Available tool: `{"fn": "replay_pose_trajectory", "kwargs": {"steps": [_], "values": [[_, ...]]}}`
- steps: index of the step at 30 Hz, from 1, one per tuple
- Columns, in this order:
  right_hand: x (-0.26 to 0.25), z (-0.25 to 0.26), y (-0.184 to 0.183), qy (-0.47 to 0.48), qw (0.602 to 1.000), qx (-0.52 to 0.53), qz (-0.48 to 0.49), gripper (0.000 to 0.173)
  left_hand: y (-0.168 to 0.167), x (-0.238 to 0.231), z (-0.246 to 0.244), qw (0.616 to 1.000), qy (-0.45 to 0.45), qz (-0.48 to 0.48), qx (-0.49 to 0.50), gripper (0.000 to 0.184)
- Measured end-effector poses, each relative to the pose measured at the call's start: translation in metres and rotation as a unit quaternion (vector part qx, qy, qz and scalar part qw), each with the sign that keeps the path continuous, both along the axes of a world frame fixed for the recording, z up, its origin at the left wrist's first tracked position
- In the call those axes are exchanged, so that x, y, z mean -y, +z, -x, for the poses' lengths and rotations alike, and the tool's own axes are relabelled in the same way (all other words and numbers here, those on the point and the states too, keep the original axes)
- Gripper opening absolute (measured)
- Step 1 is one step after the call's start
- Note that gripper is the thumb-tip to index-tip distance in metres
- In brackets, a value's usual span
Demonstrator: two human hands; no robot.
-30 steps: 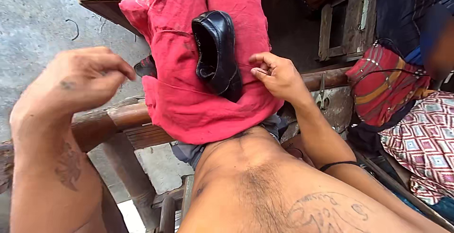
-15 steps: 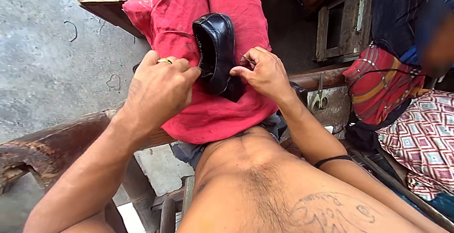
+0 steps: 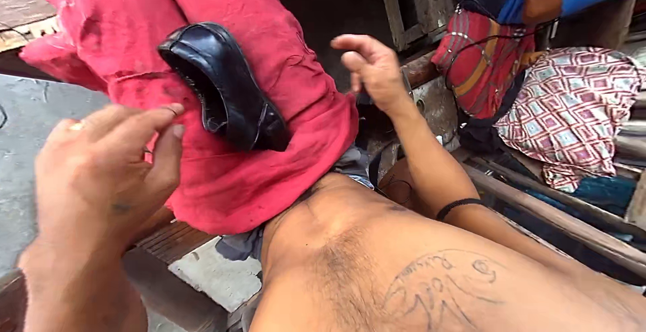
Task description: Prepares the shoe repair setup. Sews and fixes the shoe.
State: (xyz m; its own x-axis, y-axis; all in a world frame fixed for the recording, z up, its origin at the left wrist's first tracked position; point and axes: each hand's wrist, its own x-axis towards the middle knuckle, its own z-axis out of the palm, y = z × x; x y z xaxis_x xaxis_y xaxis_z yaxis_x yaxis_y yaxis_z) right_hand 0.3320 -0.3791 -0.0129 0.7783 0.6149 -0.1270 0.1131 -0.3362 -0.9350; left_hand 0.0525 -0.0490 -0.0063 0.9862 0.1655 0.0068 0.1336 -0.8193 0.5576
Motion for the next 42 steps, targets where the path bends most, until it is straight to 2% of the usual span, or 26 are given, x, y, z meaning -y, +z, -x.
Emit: {"fn": "replay_pose_trajectory", "kwargs": {"steps": [1,2,4,6,8,10,12,16,22,24,26,28,30,32,36,42], "values": [[0.048,-0.017,-0.008,-0.058,0.987,0.07,0.136,0.032,0.017,0.002,-0.017,1.0,-0.009,0.009,0.012,0.038],[0.096,-0.033,-0.019,-0.094,0.955,0.105,0.26,0.035,0.031,0.005,-0.033,0.999,-0.021,0.005,0.032,0.037],[0.184,-0.045,-0.042,-0.142,0.877,0.086,0.452,0.04,0.053,0.017,-0.066,0.994,-0.057,-0.009,0.088,0.033],[0.244,-0.041,-0.072,-0.154,0.812,0.009,0.563,0.044,0.073,0.031,-0.096,0.987,-0.117,-0.025,0.106,0.03],[0.28,-0.031,-0.103,-0.171,0.78,-0.054,0.599,0.048,0.079,0.04,-0.126,0.974,-0.205,-0.052,0.077,0.03],[0.283,-0.019,-0.122,-0.203,0.782,-0.08,0.584,0.056,0.076,0.044,-0.151,0.953,-0.292,-0.074,0.023,0.03],[0.269,-0.01,-0.125,-0.244,0.778,-0.073,0.574,0.057,0.071,0.05,-0.168,0.931,-0.352,-0.086,-0.046,0.027],[0.256,-0.007,-0.125,-0.294,0.773,-0.017,0.561,0.053,0.064,0.061,-0.189,0.89,-0.409,-0.151,-0.134,0.021],[0.267,-0.028,-0.123,-0.198,0.793,-0.027,0.575,0.049,0.056,0.069,-0.2,0.853,-0.449,-0.206,-0.167,0.019],[0.268,-0.034,-0.11,-0.189,0.82,-0.054,0.537,0.05,0.053,0.068,-0.198,0.85,-0.452,-0.215,-0.164,0.019],[0.261,-0.034,-0.091,-0.197,0.871,-0.083,0.443,0.041,0.049,0.062,-0.192,0.856,-0.449,-0.21,-0.145,0.019],[0.248,-0.026,-0.067,-0.156,0.924,-0.111,0.33,0.035,0.046,0.055,-0.184,0.864,-0.444,-0.202,-0.123,0.023],[0.222,-0.009,-0.038,-0.083,0.96,-0.129,0.234,0.042,0.046,0.051,-0.178,0.875,-0.434,-0.186,-0.107,0.025],[0.186,0.013,-0.012,-0.002,0.973,-0.117,0.198,0.052,0.046,0.048,-0.177,0.882,-0.436,-0.157,-0.081,0.027],[0.126,0.053,0.027,0.144,0.961,-0.058,0.229,0.057,0.05,0.043,-0.181,0.875,-0.458,-0.13,-0.092,0.025],[0.089,0.078,0.04,0.225,0.895,0.138,0.359,0.054,0.05,0.044,-0.183,0.868,-0.456,-0.158,-0.116,0.02]]}}
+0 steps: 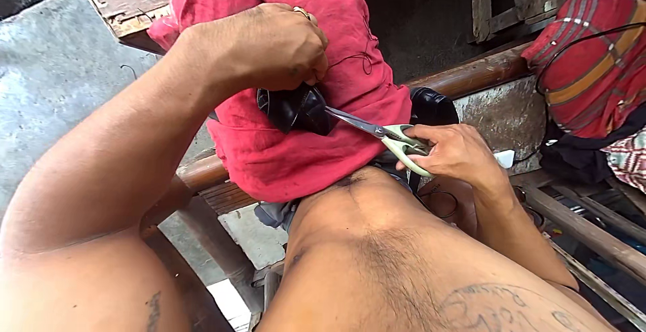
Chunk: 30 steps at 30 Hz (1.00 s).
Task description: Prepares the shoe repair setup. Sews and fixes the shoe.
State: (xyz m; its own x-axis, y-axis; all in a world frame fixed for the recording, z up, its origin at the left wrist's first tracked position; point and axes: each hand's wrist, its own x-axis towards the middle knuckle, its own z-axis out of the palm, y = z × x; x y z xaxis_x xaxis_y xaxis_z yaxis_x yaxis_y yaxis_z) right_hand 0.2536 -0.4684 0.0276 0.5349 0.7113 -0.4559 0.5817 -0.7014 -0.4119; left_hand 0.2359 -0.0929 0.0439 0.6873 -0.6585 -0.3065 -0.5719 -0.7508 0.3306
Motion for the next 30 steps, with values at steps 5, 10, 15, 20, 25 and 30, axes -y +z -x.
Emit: {"fn": "replay_pose_trajectory", "kwargs": {"steps": [5,10,15,20,25,30], "values": [[-0.013,0.008,0.001,-0.013,0.999,0.034,0.022,0.051,-0.005,-0.004,0.006,0.999,-0.003,-0.011,0.032,0.021],[-0.028,0.014,0.003,-0.035,0.998,0.055,0.02,0.054,-0.005,-0.014,0.018,0.998,0.026,-0.007,0.054,0.03],[-0.044,0.013,0.002,-0.04,0.996,0.074,0.012,0.054,-0.008,-0.016,0.023,0.996,0.038,0.006,0.078,0.031],[-0.047,0.011,-0.001,-0.029,0.997,0.075,0.013,0.047,-0.009,-0.017,0.027,0.995,0.046,0.005,0.093,0.031],[-0.05,0.013,-0.001,-0.025,0.996,0.081,0.016,0.049,-0.012,-0.017,0.029,0.993,0.052,0.01,0.106,0.032],[-0.056,0.014,0.001,-0.005,0.995,0.091,0.026,0.046,-0.012,-0.016,0.028,0.993,0.052,0.015,0.107,0.032]]}}
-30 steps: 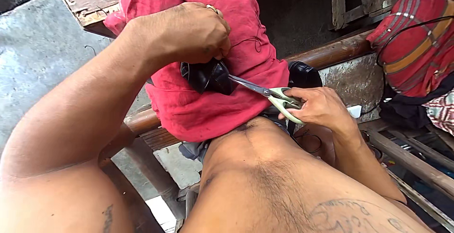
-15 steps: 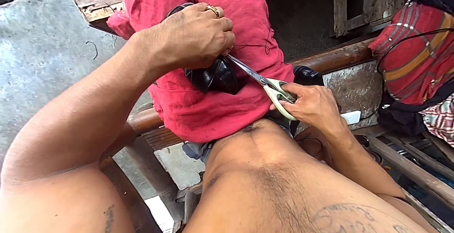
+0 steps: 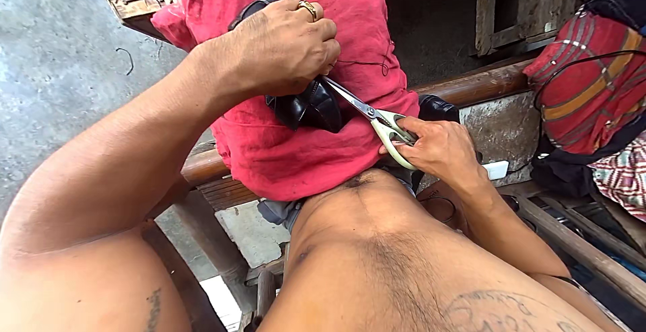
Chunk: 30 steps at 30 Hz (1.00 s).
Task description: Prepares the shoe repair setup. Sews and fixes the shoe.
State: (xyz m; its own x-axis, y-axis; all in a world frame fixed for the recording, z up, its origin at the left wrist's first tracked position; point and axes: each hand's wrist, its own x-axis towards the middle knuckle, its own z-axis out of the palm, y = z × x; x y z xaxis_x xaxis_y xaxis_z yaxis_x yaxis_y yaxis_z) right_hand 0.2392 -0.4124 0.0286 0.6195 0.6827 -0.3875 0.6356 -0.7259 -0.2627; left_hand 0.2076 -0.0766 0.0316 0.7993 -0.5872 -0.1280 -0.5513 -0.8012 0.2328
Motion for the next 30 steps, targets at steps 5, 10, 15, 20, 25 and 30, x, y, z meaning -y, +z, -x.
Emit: {"fn": "replay_pose_trajectory", "kwargs": {"steps": [5,10,15,20,25,30], "values": [[0.0,0.0,0.001,0.015,1.0,0.016,-0.004,0.044,0.0,0.003,0.004,1.0,0.008,-0.001,0.019,0.031],[0.0,0.001,0.0,0.027,0.999,0.032,-0.009,0.043,-0.004,0.005,0.008,0.999,0.017,0.004,0.037,0.031],[0.009,-0.002,-0.004,0.003,0.999,0.004,-0.033,0.038,-0.006,0.005,0.008,0.991,0.08,0.099,0.03,0.031],[0.087,-0.056,-0.026,-0.216,0.976,-0.013,-0.018,0.046,-0.001,-0.056,0.045,0.767,0.377,0.519,0.028,0.016],[0.195,-0.104,-0.1,-0.367,0.912,0.071,0.167,0.057,-0.021,-0.08,0.088,0.763,0.519,0.373,-0.098,0.024],[0.232,-0.095,-0.144,-0.378,0.903,0.055,0.199,0.048,0.006,-0.011,0.08,0.793,0.479,0.374,-0.029,0.03]]}}
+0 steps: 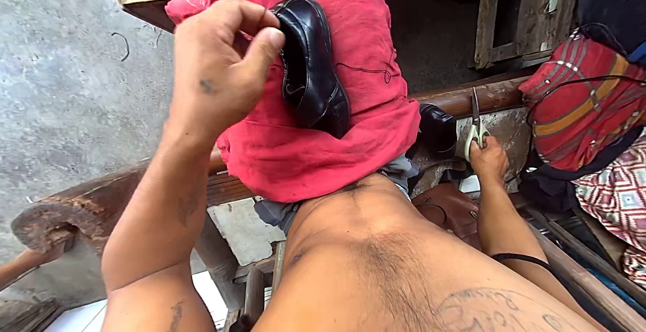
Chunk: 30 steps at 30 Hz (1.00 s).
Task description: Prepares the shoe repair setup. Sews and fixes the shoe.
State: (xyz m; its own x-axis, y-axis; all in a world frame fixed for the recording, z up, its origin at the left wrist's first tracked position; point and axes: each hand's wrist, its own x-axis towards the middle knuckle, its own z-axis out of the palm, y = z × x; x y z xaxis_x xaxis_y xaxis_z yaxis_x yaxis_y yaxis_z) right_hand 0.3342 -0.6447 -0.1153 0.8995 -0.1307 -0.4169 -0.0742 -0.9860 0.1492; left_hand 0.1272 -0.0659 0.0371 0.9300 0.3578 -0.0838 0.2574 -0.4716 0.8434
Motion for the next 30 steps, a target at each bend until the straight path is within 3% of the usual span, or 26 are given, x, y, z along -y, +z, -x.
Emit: {"fn": "replay_pose_trajectory", "kwargs": {"steps": [4,6,11,13,16,17,19,20,21,24,30], "values": [[0.005,0.007,-0.019,0.008,0.999,-0.036,-0.012,0.045,0.006,0.023,-0.02,0.972,-0.017,0.21,-0.103,0.027],[0.01,0.014,-0.022,0.002,0.999,-0.051,-0.014,0.042,0.007,0.022,-0.03,0.965,-0.049,0.214,-0.146,0.027],[0.02,0.022,-0.011,-0.034,0.997,-0.039,-0.065,0.046,0.006,0.022,-0.047,0.934,-0.194,0.083,-0.289,0.039],[-0.003,0.021,0.012,-0.086,0.987,0.018,-0.134,0.051,0.002,0.023,-0.049,0.923,-0.217,0.082,-0.308,0.037],[-0.054,0.019,0.039,-0.142,0.935,0.096,-0.309,0.048,-0.003,0.022,-0.043,0.916,-0.216,0.159,-0.298,0.02],[-0.077,0.021,0.048,-0.119,0.904,0.104,-0.397,0.042,-0.005,0.022,-0.038,0.915,-0.211,0.197,-0.282,0.013],[-0.128,0.024,0.069,-0.011,0.801,0.081,-0.592,0.03,-0.009,0.026,-0.026,0.911,-0.19,0.287,-0.228,0.009],[-0.155,0.027,0.081,0.06,0.761,0.046,-0.645,0.026,-0.013,0.03,-0.017,0.91,-0.175,0.321,-0.196,0.013],[-0.182,0.031,0.096,0.131,0.745,0.007,-0.654,0.025,-0.017,0.033,-0.008,0.91,-0.164,0.342,-0.167,0.017],[-0.245,0.053,0.132,0.266,0.754,-0.1,-0.592,0.04,-0.026,0.04,0.011,0.913,-0.138,0.368,-0.113,0.018],[-0.302,0.06,0.131,0.449,0.783,-0.162,-0.4,0.039,-0.031,0.04,0.021,0.911,-0.131,0.382,-0.086,0.018]]}}
